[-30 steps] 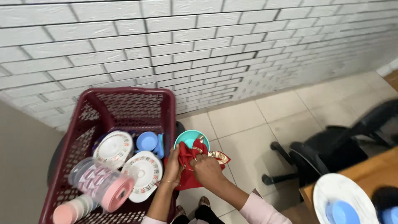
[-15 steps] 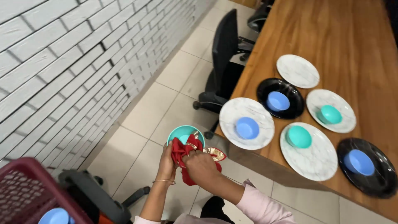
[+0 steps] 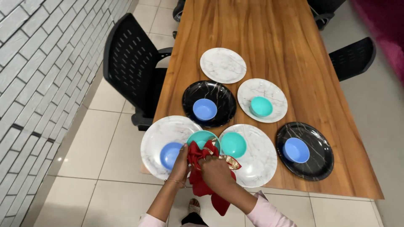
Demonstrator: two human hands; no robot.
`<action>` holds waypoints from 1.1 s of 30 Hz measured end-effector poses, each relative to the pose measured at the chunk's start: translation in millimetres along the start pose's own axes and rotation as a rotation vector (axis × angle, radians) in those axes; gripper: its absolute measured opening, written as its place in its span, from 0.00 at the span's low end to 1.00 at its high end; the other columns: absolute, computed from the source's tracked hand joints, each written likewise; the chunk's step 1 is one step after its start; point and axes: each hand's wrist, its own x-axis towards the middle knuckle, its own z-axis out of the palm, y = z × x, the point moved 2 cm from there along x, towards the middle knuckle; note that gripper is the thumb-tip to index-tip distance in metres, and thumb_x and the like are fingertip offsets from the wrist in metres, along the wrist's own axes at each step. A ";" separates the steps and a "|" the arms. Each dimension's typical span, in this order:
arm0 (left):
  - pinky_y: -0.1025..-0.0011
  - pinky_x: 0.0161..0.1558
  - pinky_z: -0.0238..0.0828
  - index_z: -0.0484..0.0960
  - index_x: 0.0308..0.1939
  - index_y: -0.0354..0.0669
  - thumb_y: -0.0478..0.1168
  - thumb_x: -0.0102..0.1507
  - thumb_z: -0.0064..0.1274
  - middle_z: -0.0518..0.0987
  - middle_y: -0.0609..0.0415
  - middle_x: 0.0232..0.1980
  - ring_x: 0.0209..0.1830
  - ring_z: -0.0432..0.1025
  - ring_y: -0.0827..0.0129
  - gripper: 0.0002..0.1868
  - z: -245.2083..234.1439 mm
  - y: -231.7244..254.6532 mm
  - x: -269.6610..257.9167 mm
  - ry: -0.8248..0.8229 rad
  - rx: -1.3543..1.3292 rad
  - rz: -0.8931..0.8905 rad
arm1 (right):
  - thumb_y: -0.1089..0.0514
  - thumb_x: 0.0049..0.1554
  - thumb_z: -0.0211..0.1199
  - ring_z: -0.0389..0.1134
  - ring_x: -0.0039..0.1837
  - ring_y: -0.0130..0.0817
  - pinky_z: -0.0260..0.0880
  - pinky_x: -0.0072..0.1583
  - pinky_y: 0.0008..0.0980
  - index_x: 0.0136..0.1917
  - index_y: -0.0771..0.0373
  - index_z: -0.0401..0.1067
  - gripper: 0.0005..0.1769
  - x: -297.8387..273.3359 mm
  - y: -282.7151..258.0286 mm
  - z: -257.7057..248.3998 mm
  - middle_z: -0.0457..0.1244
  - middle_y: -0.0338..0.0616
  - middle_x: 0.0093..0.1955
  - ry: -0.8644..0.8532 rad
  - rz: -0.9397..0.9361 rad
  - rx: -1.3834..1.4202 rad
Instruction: The person is setting up the dining table by placing plates, bowls and spoons.
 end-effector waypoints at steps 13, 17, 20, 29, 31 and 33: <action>0.58 0.67 0.65 0.69 0.71 0.45 0.68 0.67 0.31 0.72 0.50 0.73 0.73 0.65 0.62 0.40 19.2 -56.1 104.7 -0.020 0.141 -0.068 | 0.62 0.53 0.58 0.74 0.41 0.47 0.74 0.42 0.45 0.38 0.58 0.77 0.07 149.3 265.0 -2.3 0.70 0.52 0.39 0.106 0.260 -0.274; 0.57 0.66 0.67 0.73 0.69 0.43 0.70 0.65 0.31 0.77 0.47 0.70 0.71 0.70 0.60 0.43 -1.1 -74.3 125.9 -0.008 0.141 -0.052 | 0.61 0.54 0.57 0.75 0.41 0.46 0.74 0.41 0.46 0.40 0.57 0.78 0.08 226.4 325.9 33.7 0.71 0.51 0.40 0.150 0.259 -0.330; 0.53 0.67 0.64 0.71 0.70 0.45 0.71 0.64 0.29 0.76 0.49 0.71 0.72 0.68 0.59 0.44 -35.2 -107.3 158.5 0.019 0.130 -0.142 | 0.60 0.56 0.56 0.75 0.44 0.46 0.74 0.43 0.47 0.41 0.55 0.79 0.10 275.4 363.7 75.6 0.72 0.49 0.41 0.122 0.296 -0.330; 0.49 0.70 0.61 0.68 0.73 0.47 0.70 0.65 0.24 0.74 0.47 0.73 0.75 0.65 0.56 0.43 -88.7 -130.9 175.8 0.105 0.078 -0.231 | 0.58 0.61 0.52 0.73 0.56 0.44 0.74 0.54 0.49 0.50 0.53 0.80 0.15 353.6 407.0 129.0 0.71 0.47 0.53 -0.112 0.431 -0.261; 0.49 0.70 0.62 0.69 0.73 0.46 0.70 0.66 0.24 0.74 0.46 0.72 0.75 0.66 0.55 0.44 -81.7 -118.4 166.9 0.130 0.084 -0.227 | 0.58 0.61 0.52 0.73 0.58 0.43 0.74 0.55 0.48 0.50 0.53 0.80 0.15 359.6 408.4 130.4 0.71 0.47 0.54 -0.131 0.429 -0.254; 0.48 0.70 0.62 0.69 0.73 0.46 0.70 0.66 0.23 0.74 0.46 0.72 0.75 0.66 0.54 0.44 -75.0 -108.7 158.8 0.156 0.088 -0.224 | 0.58 0.61 0.52 0.73 0.59 0.43 0.74 0.56 0.47 0.51 0.53 0.80 0.15 361.3 412.2 137.7 0.71 0.47 0.55 -0.152 0.425 -0.249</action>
